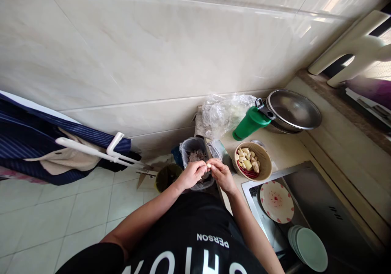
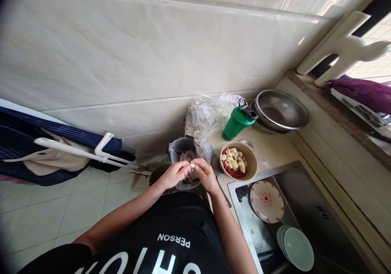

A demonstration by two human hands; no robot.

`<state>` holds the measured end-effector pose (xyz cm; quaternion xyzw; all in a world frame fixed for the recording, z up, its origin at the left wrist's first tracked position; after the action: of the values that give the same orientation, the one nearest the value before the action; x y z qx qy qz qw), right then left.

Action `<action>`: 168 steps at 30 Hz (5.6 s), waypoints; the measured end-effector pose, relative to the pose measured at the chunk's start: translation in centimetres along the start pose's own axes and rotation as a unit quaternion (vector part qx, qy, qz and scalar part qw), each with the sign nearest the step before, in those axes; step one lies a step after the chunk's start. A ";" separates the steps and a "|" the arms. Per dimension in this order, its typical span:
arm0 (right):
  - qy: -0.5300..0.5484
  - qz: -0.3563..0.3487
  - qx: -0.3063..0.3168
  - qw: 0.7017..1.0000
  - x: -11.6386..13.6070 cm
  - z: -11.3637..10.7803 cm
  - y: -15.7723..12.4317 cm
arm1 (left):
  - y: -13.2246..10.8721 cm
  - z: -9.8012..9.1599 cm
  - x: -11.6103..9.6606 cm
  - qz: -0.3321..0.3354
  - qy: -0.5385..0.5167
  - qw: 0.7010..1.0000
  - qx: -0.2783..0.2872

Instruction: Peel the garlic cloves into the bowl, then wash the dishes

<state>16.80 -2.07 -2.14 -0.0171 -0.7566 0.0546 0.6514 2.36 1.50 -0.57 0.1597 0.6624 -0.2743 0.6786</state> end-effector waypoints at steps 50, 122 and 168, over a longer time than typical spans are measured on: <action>-0.083 -0.034 -0.096 0.991 0.2 0.2 0.0 | 0.2 0.6 -0.6 0.096 0.177 0.979 -0.012; 0.222 0.106 -0.120 0.962 -1.6 2.3 -0.4 | 0.1 1.4 1.2 -0.129 -0.246 0.960 -0.040; -0.020 -0.006 -0.152 0.988 -0.4 1.4 -1.1 | -0.2 0.6 2.2 -0.043 -0.103 0.994 0.012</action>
<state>15.54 -3.31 -2.57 -0.1099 -0.7694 -0.0647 0.6259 2.67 0.64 -2.68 0.1101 0.5918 -0.3259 0.7290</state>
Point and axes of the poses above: each hand's wrist, its own y-axis towards the middle knuckle, its own z-axis out of the palm, x = y × z, the point moved 2 cm from there along y, towards the middle knuckle, and after that the axes turned 15 degrees about -y, right-handed, at the moved point
